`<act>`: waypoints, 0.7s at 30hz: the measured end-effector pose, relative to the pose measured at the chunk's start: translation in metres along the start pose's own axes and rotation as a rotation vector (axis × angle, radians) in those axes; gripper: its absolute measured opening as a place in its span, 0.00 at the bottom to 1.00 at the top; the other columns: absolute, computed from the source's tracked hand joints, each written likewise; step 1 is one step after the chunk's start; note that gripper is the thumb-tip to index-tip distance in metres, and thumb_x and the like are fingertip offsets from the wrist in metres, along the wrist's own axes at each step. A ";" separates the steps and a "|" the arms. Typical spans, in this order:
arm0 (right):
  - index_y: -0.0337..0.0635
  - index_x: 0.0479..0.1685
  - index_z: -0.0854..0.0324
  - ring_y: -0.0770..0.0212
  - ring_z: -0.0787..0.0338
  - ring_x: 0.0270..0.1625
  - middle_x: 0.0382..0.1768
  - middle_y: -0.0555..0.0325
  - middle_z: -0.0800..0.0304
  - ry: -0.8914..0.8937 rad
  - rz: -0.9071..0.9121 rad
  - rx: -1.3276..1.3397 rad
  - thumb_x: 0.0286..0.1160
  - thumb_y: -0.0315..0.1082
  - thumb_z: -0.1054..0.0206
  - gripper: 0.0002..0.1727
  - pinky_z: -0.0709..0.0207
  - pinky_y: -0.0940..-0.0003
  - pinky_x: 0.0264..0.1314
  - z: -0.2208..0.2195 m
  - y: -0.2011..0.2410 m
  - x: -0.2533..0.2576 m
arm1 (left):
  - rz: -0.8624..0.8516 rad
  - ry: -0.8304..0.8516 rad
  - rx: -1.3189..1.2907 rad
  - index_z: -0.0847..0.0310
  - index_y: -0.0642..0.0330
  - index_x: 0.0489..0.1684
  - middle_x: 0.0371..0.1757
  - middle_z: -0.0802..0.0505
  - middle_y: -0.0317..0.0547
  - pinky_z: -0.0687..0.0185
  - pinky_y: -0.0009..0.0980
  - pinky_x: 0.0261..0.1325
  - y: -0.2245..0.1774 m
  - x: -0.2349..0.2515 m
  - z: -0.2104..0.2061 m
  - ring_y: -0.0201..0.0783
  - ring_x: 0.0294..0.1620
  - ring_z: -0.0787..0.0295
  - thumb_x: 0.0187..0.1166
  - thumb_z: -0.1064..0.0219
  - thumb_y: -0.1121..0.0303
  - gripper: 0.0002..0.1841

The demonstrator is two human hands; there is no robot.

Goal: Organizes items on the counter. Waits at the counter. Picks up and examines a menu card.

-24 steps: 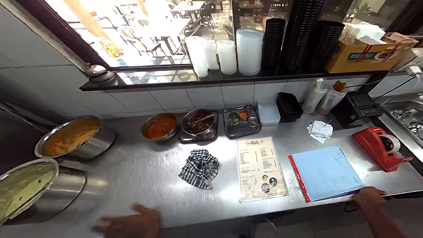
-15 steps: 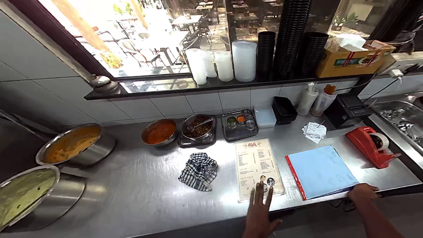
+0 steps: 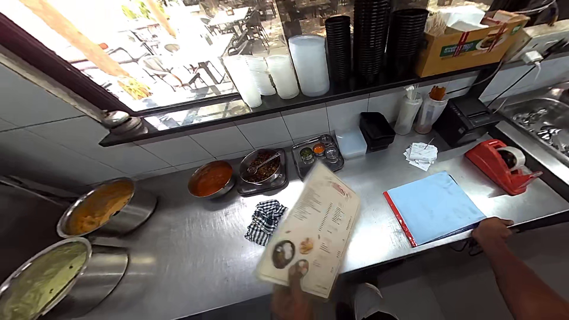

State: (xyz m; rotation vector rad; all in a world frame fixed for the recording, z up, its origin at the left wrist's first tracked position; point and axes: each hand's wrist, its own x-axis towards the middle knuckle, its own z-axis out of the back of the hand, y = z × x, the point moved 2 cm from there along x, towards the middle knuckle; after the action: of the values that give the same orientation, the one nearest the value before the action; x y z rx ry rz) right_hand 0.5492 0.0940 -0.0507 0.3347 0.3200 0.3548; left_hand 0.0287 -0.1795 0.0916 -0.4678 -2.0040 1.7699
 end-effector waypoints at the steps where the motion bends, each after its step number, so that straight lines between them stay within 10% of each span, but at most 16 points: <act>1: 0.28 0.92 0.59 0.36 0.28 0.84 0.82 0.26 0.35 0.000 0.005 -0.009 0.73 0.30 0.37 0.47 0.25 0.44 0.77 0.002 0.001 -0.002 | 0.105 -0.075 -0.087 0.22 0.72 0.56 0.42 0.06 0.48 0.05 0.35 0.50 0.007 0.010 0.004 0.36 0.42 0.04 0.86 0.39 0.76 0.09; 9: 0.15 0.78 0.43 0.30 0.22 0.76 0.80 0.20 0.36 -0.001 0.216 -0.348 0.55 0.28 0.22 0.48 0.19 0.41 0.67 -0.002 -0.004 0.004 | 0.652 -0.127 -0.270 0.34 0.66 0.78 0.61 0.12 0.60 0.10 0.48 0.59 0.101 -0.020 0.030 0.48 0.56 0.09 0.90 0.41 0.68 0.21; 21: 0.18 0.81 0.45 0.33 0.23 0.78 0.82 0.23 0.39 -0.002 0.186 -0.376 0.54 0.30 0.21 0.51 0.19 0.45 0.68 -0.003 0.000 0.006 | 0.685 -0.150 -0.324 0.31 0.67 0.75 0.59 0.11 0.61 0.10 0.48 0.59 0.108 -0.036 0.027 0.49 0.56 0.08 0.89 0.41 0.69 0.19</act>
State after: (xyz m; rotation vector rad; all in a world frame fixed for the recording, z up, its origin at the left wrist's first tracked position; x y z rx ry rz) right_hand 0.5536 0.0970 -0.0549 -0.0053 0.2147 0.5868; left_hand 0.0428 -0.2069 -0.0210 -1.2853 -2.4386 1.8736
